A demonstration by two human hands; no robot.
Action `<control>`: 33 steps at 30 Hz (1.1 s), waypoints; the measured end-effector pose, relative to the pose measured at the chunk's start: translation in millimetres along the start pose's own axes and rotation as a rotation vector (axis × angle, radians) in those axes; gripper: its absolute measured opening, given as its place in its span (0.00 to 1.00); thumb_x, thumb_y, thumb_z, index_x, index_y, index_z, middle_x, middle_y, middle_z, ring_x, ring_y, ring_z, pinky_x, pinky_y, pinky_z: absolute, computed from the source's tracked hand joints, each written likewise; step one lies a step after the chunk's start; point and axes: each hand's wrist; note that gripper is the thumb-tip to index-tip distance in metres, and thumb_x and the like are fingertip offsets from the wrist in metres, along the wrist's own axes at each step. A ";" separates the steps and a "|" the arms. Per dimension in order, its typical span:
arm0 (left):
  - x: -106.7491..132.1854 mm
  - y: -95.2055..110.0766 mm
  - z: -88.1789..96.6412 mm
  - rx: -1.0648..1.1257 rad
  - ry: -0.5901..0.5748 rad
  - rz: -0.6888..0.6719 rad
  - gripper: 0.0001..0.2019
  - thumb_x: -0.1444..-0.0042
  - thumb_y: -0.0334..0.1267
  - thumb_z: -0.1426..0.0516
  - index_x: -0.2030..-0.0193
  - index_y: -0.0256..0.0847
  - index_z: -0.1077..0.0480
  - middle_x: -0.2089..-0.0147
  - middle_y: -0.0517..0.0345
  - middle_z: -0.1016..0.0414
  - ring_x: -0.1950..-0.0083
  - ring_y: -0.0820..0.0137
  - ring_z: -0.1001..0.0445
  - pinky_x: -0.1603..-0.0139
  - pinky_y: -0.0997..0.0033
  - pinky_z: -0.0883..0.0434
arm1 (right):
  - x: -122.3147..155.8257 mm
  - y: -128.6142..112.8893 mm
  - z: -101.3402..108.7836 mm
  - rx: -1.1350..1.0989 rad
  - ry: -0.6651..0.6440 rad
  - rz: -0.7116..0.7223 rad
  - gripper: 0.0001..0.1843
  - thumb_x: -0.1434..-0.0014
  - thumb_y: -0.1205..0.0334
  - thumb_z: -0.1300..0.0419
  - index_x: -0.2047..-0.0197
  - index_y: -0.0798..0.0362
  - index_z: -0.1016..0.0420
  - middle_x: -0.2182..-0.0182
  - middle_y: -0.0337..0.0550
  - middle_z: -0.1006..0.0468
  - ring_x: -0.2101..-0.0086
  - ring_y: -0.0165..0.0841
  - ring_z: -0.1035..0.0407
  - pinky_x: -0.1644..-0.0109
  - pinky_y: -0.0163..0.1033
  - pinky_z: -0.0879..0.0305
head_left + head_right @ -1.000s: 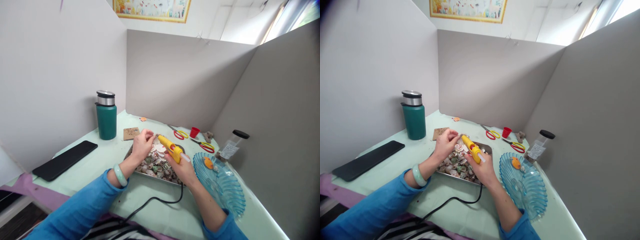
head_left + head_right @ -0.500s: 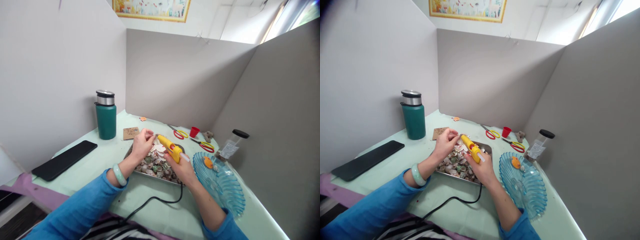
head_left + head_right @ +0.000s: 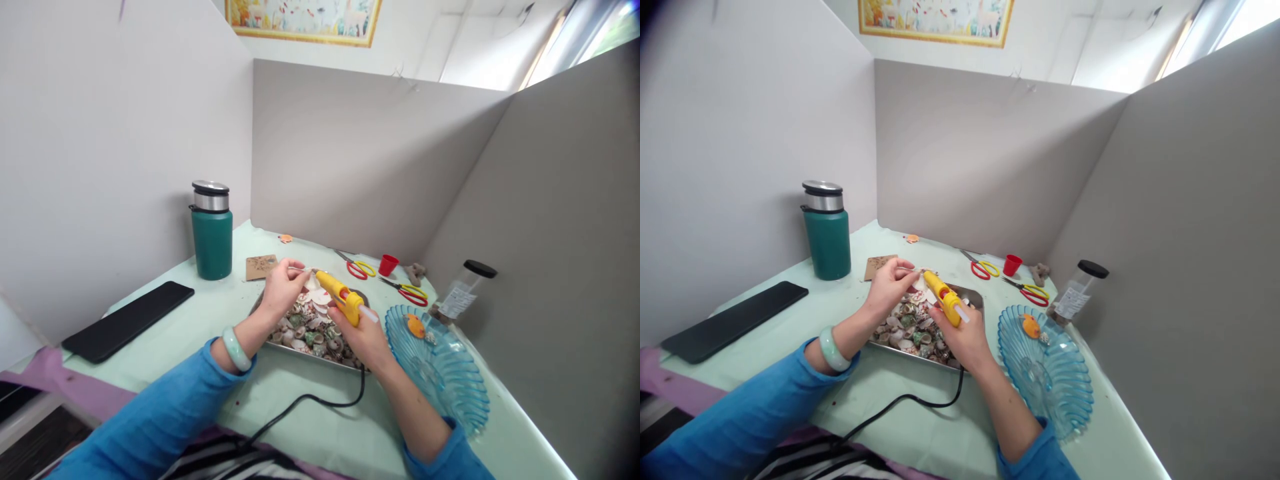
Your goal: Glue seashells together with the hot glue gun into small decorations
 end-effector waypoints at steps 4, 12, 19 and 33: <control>0.1 0.4 0.2 0.008 -0.010 0.007 0.15 0.55 0.42 0.39 0.64 0.38 0.37 0.77 0.61 0.26 0.79 0.72 0.27 0.78 0.77 0.33 | 0.5 0.4 -0.3 -0.003 -0.008 0.003 0.19 0.46 0.48 0.43 0.64 0.57 0.23 0.77 0.40 0.26 0.75 0.31 0.33 0.71 0.34 0.38; 0.5 -1.1 0.2 0.006 -0.033 0.000 0.13 0.53 0.42 0.40 0.64 0.38 0.36 0.75 0.59 0.25 0.78 0.72 0.27 0.78 0.77 0.33 | 0.1 -1.4 -0.7 0.000 -0.022 0.019 0.19 0.46 0.48 0.43 0.65 0.57 0.24 0.78 0.40 0.27 0.77 0.31 0.35 0.72 0.34 0.38; -0.9 -2.5 0.2 0.025 -0.007 0.027 0.14 0.54 0.42 0.40 0.63 0.39 0.37 0.76 0.61 0.27 0.80 0.73 0.28 0.79 0.77 0.33 | 0.0 0.6 -0.3 0.015 0.008 0.029 0.20 0.46 0.48 0.43 0.65 0.57 0.24 0.78 0.40 0.26 0.75 0.32 0.33 0.70 0.34 0.38; 1.2 0.7 1.2 0.040 -0.038 0.009 0.16 0.54 0.44 0.40 0.62 0.37 0.34 0.74 0.59 0.25 0.78 0.72 0.27 0.78 0.77 0.33 | 0.8 -1.6 0.2 -0.005 -0.016 0.013 0.20 0.46 0.48 0.43 0.65 0.57 0.24 0.77 0.40 0.26 0.75 0.32 0.34 0.70 0.34 0.38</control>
Point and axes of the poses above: each hand's wrist, its own x-axis away from the middle knuckle, its own z-axis out of the back of the hand, y = z × x
